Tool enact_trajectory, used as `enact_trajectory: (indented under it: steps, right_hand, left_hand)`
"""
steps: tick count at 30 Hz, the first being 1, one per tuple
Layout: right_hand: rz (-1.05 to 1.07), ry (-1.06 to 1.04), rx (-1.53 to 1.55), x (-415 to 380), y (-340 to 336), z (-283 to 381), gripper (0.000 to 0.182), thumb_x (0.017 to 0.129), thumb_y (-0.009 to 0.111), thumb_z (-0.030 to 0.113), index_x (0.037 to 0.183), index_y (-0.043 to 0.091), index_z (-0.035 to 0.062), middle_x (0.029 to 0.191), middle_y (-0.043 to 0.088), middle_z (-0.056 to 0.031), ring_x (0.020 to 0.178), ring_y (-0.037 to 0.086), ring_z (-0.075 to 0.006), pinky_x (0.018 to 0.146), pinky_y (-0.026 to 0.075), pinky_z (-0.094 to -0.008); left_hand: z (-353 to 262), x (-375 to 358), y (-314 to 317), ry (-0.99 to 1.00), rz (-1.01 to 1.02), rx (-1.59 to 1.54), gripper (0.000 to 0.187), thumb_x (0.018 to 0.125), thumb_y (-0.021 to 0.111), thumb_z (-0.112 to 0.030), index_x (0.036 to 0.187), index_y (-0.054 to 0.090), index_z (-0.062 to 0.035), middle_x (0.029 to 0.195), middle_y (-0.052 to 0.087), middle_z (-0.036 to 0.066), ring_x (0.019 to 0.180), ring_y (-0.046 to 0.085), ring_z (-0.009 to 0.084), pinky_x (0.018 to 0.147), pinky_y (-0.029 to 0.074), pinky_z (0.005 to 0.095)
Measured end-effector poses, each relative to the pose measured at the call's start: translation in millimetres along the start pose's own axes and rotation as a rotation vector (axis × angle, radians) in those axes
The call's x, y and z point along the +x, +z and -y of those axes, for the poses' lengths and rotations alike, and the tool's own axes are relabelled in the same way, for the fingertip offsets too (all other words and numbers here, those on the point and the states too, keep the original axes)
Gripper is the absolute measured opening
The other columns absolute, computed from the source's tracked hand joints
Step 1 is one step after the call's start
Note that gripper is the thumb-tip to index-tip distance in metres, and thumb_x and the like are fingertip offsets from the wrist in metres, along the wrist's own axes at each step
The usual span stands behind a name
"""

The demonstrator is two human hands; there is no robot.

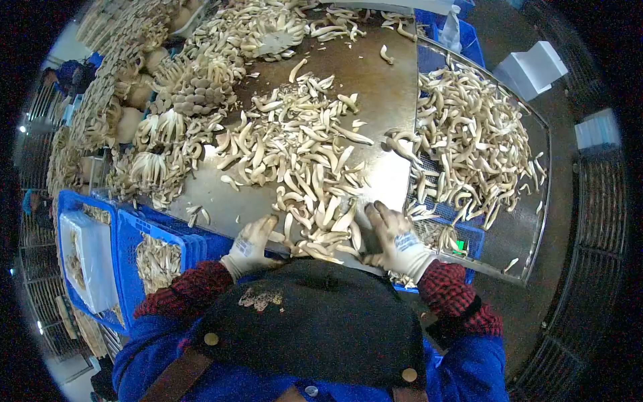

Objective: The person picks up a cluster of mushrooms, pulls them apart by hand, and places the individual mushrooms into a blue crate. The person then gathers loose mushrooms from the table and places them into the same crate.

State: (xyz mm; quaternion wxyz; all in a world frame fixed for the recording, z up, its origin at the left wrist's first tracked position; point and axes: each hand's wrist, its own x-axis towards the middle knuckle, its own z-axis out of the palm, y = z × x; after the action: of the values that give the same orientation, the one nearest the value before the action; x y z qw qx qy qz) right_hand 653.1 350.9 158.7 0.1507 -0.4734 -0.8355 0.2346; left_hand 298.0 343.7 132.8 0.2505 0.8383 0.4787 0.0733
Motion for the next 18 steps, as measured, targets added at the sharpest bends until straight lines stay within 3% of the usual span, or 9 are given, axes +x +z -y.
enact_trajectory:
  steps: [2,6,8,10,12,14,16,17,18]
  right_hand:
    - [0.387,0.074,-0.164,4,7,17,0.101,0.055,0.087,0.029,0.140,0.038,0.0051,0.138,0.039,-0.0227,0.115,0.050,-0.0383,0.099,0.043,-0.0452]
    - [0.061,-0.039,0.095,36,50,16,0.099,0.057,0.085,0.021,0.140,0.035,0.0005,0.140,0.035,-0.0287,0.117,0.049,-0.0429,0.101,0.043,-0.0447]
    - [-0.078,-0.069,0.226,59,59,13,0.087,0.062,0.079,0.014,0.136,0.038,-0.0043,0.140,0.032,-0.0304,0.123,0.044,-0.0443,0.102,0.042,-0.0417]
    - [-0.149,0.090,0.299,60,55,16,0.082,0.064,0.080,0.009,0.135,0.041,-0.0025,0.137,0.041,-0.0275,0.119,0.051,-0.0396,0.097,0.045,-0.0398]
    - [-0.188,0.072,0.394,61,39,24,0.078,0.066,0.078,0.007,0.134,0.042,-0.0027,0.132,0.046,-0.0247,0.117,0.053,-0.0355,0.096,0.046,-0.0380]
    - [-0.217,0.067,0.487,52,39,26,0.074,0.068,0.077,0.005,0.133,0.043,-0.0029,0.127,0.051,-0.0218,0.115,0.055,-0.0314,0.095,0.047,-0.0361]
    - [-0.177,0.317,0.844,48,42,20,0.069,0.071,0.074,0.010,0.132,0.044,-0.0010,0.116,0.059,-0.0223,0.109,0.059,-0.0309,0.093,0.047,-0.0360]
    - [-0.176,0.373,0.830,47,31,18,0.066,0.071,0.075,0.009,0.129,0.047,-0.0007,0.111,0.061,-0.0181,0.102,0.061,-0.0268,0.089,0.049,-0.0341]
    - [-0.171,0.488,1.044,44,25,7,0.063,0.070,0.075,0.006,0.127,0.049,0.0000,0.106,0.063,-0.0130,0.101,0.060,-0.0243,0.087,0.050,-0.0358]
  left_hand:
    - [13,-2,26,-0.009,0.090,0.146,0.088,0.068,0.075,-0.048,0.136,0.042,-0.0029,0.137,0.045,0.021,0.118,0.047,0.0379,0.102,0.036,0.0468]
    - [-11,58,40,0.210,-0.149,0.138,0.067,0.069,0.075,-0.025,0.127,0.050,-0.0013,0.131,0.048,0.019,0.113,0.049,0.0379,0.098,0.040,0.0463]
    - [-11,78,49,0.230,-0.191,0.055,0.079,0.060,0.080,-0.021,0.128,0.047,0.0024,0.133,0.045,0.025,0.121,0.044,0.0406,0.102,0.038,0.0466]
    - [-8,88,45,0.222,-0.263,-0.014,0.073,0.060,0.080,-0.016,0.125,0.051,0.0026,0.129,0.049,0.022,0.115,0.050,0.0398,0.098,0.042,0.0454]
    - [-19,97,23,0.192,-0.221,-0.336,0.066,0.063,0.079,-0.011,0.123,0.054,0.0017,0.120,0.056,0.021,0.108,0.056,0.0390,0.094,0.046,0.0430]
    - [-33,103,1,0.258,-0.192,-0.294,0.060,0.067,0.076,-0.007,0.123,0.055,0.0012,0.114,0.060,0.020,0.106,0.059,0.0353,0.091,0.049,0.0399]
    - [-41,121,-8,0.079,0.091,-0.365,0.057,0.072,0.073,-0.009,0.126,0.054,-0.0009,0.111,0.062,0.021,0.106,0.061,0.0314,0.091,0.048,0.0382]
    - [-45,133,-13,0.164,0.094,-0.328,0.050,0.079,0.069,-0.014,0.125,0.055,-0.0030,0.109,0.063,0.020,0.103,0.062,0.0293,0.088,0.050,0.0366]
    - [-67,160,-37,0.077,0.360,-0.324,0.044,0.084,0.065,-0.019,0.124,0.055,-0.0046,0.105,0.064,0.021,0.098,0.064,0.0308,0.084,0.051,0.0360]
